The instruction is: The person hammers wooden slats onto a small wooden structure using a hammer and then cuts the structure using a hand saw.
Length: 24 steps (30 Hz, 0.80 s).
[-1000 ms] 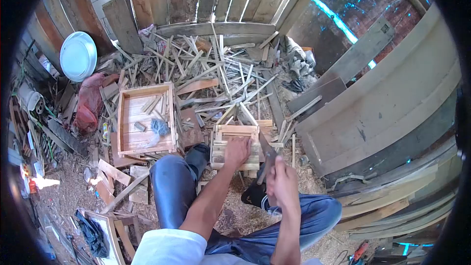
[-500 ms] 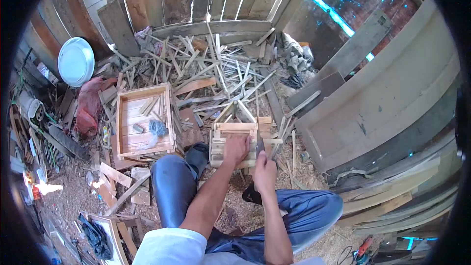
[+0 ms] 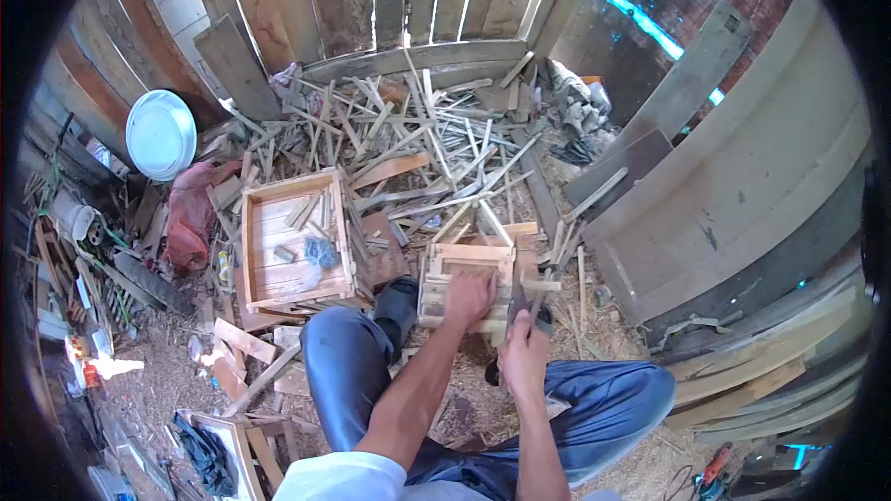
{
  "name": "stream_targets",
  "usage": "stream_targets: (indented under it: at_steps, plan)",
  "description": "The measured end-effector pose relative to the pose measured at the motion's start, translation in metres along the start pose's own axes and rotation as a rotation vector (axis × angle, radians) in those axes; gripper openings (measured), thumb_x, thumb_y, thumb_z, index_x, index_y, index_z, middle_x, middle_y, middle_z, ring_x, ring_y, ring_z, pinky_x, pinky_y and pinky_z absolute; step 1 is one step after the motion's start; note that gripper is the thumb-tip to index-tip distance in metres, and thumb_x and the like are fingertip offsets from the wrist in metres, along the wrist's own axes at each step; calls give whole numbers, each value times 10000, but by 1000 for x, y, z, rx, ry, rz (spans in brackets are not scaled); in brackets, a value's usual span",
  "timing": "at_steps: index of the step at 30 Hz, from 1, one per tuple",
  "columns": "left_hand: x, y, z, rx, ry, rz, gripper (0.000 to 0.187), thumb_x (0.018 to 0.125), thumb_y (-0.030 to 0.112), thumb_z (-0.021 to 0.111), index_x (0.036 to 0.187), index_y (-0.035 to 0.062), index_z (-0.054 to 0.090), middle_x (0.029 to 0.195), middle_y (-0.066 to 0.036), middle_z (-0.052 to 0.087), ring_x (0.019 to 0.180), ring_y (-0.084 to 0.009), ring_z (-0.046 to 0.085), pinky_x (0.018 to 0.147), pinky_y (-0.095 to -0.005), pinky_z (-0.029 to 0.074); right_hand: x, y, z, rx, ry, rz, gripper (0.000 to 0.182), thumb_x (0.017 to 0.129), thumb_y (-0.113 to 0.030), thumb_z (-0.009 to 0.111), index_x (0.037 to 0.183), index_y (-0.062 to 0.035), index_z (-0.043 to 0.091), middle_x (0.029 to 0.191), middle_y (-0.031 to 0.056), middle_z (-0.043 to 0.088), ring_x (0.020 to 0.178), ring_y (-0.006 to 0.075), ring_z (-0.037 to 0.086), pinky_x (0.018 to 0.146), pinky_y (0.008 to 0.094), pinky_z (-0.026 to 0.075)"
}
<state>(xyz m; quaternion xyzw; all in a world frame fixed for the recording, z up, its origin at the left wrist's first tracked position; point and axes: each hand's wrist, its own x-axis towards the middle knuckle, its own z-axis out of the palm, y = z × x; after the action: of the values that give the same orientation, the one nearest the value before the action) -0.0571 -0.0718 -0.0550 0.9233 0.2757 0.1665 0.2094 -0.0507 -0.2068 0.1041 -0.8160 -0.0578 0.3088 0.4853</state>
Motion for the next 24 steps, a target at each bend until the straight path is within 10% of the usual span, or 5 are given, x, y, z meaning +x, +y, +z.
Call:
stream_targets:
  at_steps: [5,11,19,20,24]
  plan:
    - [20,9,-13,-40,-96,-56,395,1001,312,437,855,52,696,812,-183,705,783,-342,684,847,-453,479,9,78,24,-142,248,-430,495,1048,-351,429,713,-5,541,500,40,465,437,181,486,467,398,393]
    - [20,12,-15,-16,-148,-81,389,998,316,438,836,68,689,799,-196,702,787,-349,683,859,-452,468,15,85,-21,795,-74,33,512,1038,-406,448,767,7,584,574,7,520,457,169,490,457,314,381]
    - [23,17,-17,29,-144,-39,403,1028,320,389,868,94,681,799,-167,703,792,-316,679,851,-440,447,-54,-29,-42,-263,43,-39,584,1013,-430,440,761,66,615,678,253,625,670,426,636,648,489,467]
    - [22,16,-15,4,-113,-43,398,1027,320,393,867,96,681,795,-168,703,789,-316,680,853,-442,447,-59,-28,-40,-264,51,-140,550,1042,-404,416,657,-27,525,523,42,510,412,148,477,417,331,347]
    - [21,13,-10,19,-117,-72,380,1019,317,415,858,100,682,767,-169,700,769,-317,685,857,-444,458,-65,-51,-47,-266,3,-128,532,1040,-417,432,673,-39,510,527,31,489,423,135,469,412,322,348]
